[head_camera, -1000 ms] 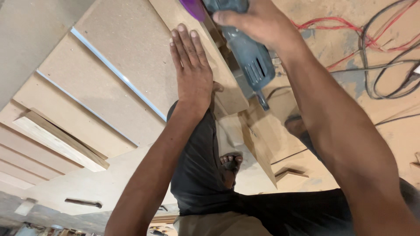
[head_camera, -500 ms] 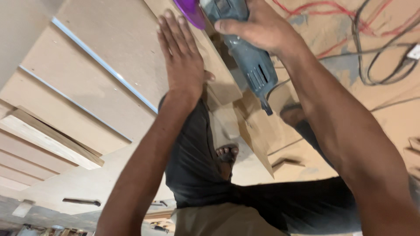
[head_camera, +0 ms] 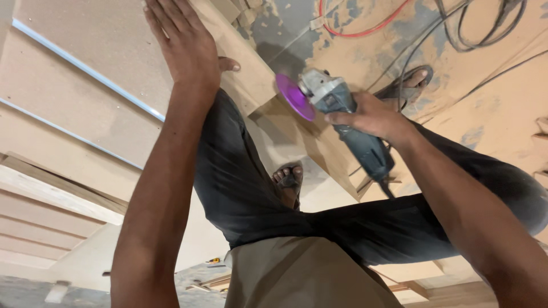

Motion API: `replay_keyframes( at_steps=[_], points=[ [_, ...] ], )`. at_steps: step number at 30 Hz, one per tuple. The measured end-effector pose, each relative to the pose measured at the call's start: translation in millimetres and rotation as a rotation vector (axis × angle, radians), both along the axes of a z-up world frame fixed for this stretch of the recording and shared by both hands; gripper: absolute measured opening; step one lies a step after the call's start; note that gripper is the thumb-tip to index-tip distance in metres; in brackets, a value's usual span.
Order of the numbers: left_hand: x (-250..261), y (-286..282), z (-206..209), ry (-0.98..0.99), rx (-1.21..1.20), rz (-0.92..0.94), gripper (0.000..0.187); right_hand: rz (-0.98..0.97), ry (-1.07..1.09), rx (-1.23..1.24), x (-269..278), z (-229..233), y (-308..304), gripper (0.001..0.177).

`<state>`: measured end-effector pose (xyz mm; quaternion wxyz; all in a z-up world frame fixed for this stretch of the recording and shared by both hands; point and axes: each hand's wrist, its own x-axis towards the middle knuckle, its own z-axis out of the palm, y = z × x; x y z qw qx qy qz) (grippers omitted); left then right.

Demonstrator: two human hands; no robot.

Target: The person sits on the floor and uses an angle grinder with a purple sanding disc to smooth the edges of a wooden plank. They hold the plank steady with their left hand while operating the tool with their right hand, moving it along the length of the wood.

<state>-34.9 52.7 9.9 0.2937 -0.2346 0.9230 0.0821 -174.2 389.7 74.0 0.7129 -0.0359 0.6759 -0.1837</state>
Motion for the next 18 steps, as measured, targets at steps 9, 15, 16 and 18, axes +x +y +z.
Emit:
replay_keyframes(
  at_steps=[9,15,16,18],
  points=[
    [-2,-2,-4,-0.058,-0.025,-0.023,0.152,-0.168,0.019,0.152,1,-6,31,0.072],
    [-7,-2,-3,-0.155,-0.023,0.013,0.15,-0.1,0.034,-0.012,9,-10,24,0.058],
    [-9,-2,-4,-0.162,-0.024,0.005,0.15,-0.065,0.051,-0.051,11,-11,20,0.054],
    [-9,-3,-4,-0.156,-0.032,-0.004,0.151,-0.035,0.05,-0.042,14,-13,15,0.052]
  ],
)
